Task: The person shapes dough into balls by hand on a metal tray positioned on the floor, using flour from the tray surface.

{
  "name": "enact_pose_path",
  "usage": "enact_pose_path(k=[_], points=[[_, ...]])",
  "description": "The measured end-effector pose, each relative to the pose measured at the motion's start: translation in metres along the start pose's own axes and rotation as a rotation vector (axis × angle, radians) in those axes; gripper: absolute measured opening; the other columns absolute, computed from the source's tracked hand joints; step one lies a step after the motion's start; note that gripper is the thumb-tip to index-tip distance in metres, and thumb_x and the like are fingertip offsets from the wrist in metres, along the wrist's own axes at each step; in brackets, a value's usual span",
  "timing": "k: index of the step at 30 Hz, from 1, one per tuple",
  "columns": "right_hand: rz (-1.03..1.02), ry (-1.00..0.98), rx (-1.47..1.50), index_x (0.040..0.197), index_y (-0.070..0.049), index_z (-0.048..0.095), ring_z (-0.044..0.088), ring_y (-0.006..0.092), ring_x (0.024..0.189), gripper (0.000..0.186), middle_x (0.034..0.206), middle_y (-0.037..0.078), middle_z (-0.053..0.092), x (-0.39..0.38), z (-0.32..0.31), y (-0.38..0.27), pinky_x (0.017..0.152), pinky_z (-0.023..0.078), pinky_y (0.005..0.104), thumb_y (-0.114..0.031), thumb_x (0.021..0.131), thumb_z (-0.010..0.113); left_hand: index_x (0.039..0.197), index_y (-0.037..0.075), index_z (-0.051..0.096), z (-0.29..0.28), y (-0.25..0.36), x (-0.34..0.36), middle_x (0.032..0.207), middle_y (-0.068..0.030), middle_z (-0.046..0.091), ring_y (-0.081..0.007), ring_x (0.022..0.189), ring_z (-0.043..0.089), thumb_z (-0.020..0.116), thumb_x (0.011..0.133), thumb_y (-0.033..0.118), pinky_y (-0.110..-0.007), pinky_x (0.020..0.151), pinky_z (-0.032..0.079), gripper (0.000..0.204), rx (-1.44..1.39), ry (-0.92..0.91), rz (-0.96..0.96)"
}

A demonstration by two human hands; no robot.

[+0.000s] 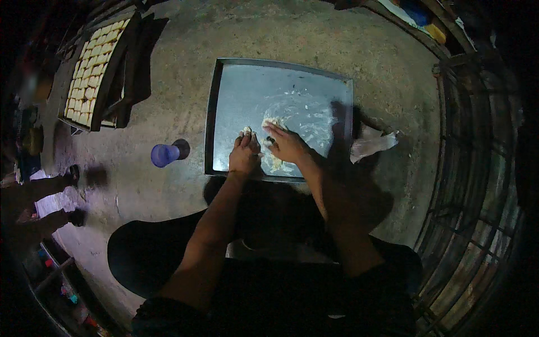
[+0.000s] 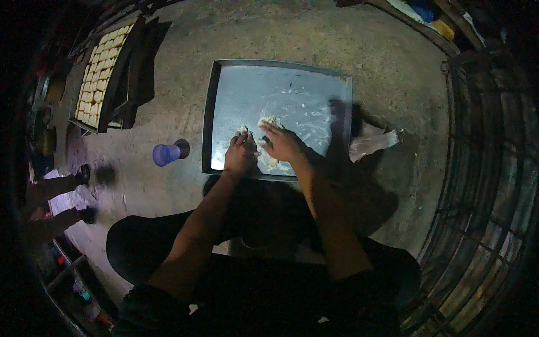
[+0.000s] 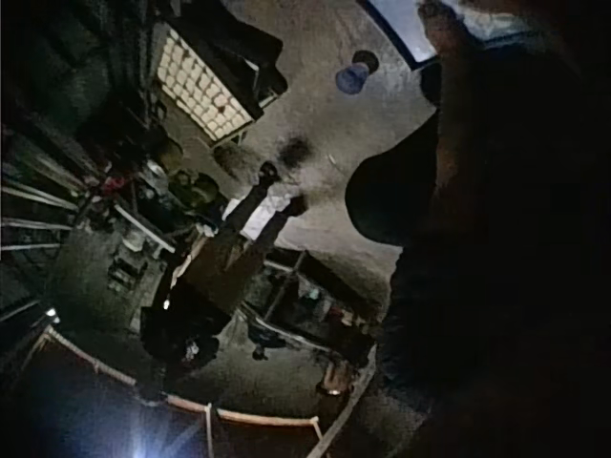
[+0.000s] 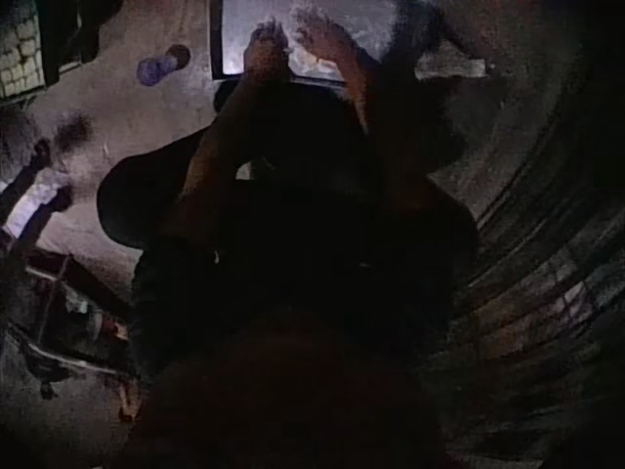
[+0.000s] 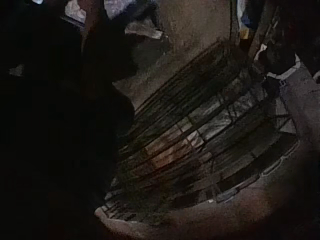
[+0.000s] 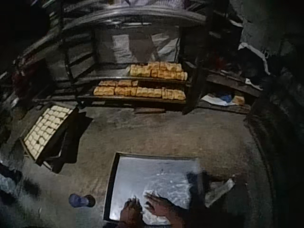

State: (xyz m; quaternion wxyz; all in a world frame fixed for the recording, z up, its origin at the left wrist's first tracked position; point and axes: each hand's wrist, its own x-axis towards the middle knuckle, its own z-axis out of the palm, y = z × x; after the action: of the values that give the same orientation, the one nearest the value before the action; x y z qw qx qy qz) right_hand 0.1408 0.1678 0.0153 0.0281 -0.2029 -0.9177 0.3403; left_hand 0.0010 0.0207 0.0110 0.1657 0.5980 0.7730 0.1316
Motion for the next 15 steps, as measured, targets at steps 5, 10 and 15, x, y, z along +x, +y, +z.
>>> enact_pose_path(k=[5, 10, 15], points=[[-0.151, -0.128, -0.068, 0.137, -0.007, 0.05, 0.046, 0.0348, 0.132, 0.056, 0.146, 0.014, 0.045, -0.047, 0.007, 0.0, 0.11, 0.038, 0.0423, -0.025, 0.086, 0.066, 0.126, -0.004, 0.058, 0.015, 0.001, 0.0, 0.137, -0.0207, 0.052, -0.0381, 0.133, 0.043, 0.064, 0.081, 0.017, -0.042, 0.112, 0.035, 0.051, 0.129, 0.049, 0.005], [0.018, -0.109, -0.101, 0.138, -0.012, 0.051, 0.048, 0.034, 0.129, 0.061, 0.144, 0.013, 0.049, -0.063, 0.001, -0.01, 0.108, 0.041, 0.0424, -0.025, 0.082, 0.07, 0.136, -0.001, 0.049, 0.024, -0.015, 0.001, 0.142, -0.0199, 0.046, -0.0392, 0.135, 0.041, 0.062, 0.083, 0.019, -0.043, 0.109, 0.04, 0.058, 0.055, -0.052, -0.104], [0.189, 0.053, -0.196, 0.128, -0.015, 0.062, 0.058, 0.0349, 0.116, 0.048, 0.139, 0.013, 0.052, -0.071, 0.036, -0.023, 0.096, 0.05, 0.0421, -0.016, 0.081, 0.068, 0.147, 0.003, 0.035, 0.032, -0.007, 0.004, 0.152, -0.0196, 0.035, -0.0387, 0.139, 0.036, 0.063, 0.082, 0.022, -0.044, 0.106, 0.045, 0.073, 0.037, -0.13, -0.167]])
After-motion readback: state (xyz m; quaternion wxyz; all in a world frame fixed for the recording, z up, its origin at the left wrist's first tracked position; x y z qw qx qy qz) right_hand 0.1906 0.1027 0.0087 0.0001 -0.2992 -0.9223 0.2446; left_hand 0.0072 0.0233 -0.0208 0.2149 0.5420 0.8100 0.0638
